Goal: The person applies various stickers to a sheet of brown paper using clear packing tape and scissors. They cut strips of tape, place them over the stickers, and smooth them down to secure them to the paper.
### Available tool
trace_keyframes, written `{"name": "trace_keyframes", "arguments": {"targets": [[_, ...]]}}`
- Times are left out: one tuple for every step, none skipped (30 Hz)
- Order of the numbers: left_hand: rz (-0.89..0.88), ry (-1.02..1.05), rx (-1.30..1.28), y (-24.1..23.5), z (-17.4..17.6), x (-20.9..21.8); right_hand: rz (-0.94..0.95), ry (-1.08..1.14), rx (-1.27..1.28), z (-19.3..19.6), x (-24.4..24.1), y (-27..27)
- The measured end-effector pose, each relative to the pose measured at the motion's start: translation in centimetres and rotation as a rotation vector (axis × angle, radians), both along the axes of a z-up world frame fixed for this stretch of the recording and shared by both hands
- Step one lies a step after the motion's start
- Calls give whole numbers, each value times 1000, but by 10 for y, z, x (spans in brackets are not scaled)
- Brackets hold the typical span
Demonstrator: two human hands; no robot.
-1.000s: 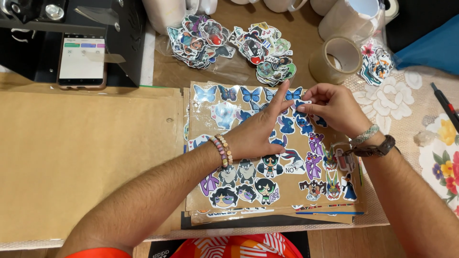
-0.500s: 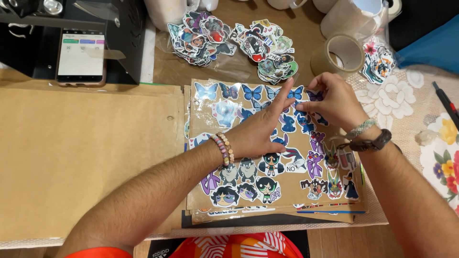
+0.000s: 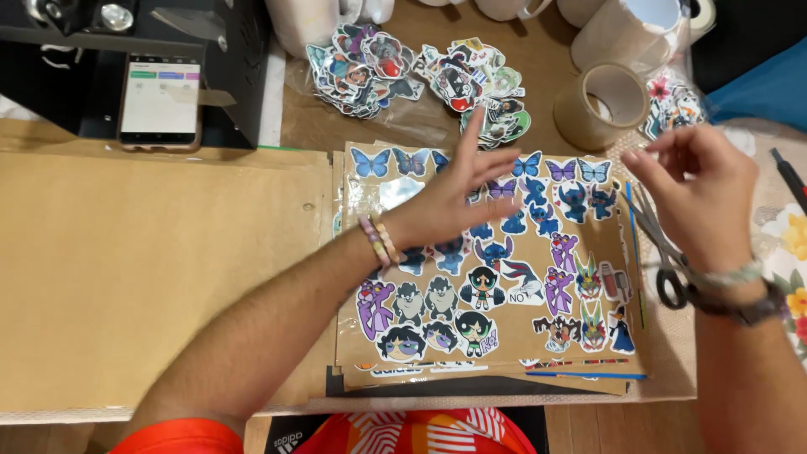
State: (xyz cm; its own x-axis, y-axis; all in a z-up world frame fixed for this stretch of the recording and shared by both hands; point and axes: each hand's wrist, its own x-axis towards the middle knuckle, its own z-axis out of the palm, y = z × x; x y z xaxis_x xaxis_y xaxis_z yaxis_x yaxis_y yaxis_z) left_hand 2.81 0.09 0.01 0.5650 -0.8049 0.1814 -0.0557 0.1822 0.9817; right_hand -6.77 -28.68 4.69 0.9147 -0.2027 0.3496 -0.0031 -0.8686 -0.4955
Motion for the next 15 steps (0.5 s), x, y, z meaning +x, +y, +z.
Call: {"name": "trace_keyframes", "arguments": {"targets": [[5,-2,5,10,18,3,5,-2,5,-3,-8,0],[16,36,-26,18,37,7,-22,8,45,-5,-15,-1],[27,74,-58,27,55,10,-49,18,84,-7,-22,-1],[36,83,-55,39,58,16,-41,27,87,-9,-27,-5],[36,45,-71,51,61,21,-48,40,91,-12,-31,-8],[38,8,-83,65,63,25,-53,53,99,-16,-34,-10],[50,16,-77,82,58,29,-42,62,104,-16,-39,-7],[35,-103,-54,98,56,35,-33,79,89,-16,-43,-3],[20,-221,-29,114,54,42,-24,95,75,-15,-46,0],[21,-223,-25,124,55,40,-22,93,80,-13,-47,5],[81,-203,47,134,56,37,5,132,61,-11,-48,10],[140,-177,118,144,55,34,32,176,42,-10,-51,15],[140,-174,123,142,57,25,32,180,47,-10,-49,29],[174,-239,256,140,59,17,127,266,52,-9,-48,42],[207,-304,388,138,62,8,222,352,58,-8,-46,56]]}}
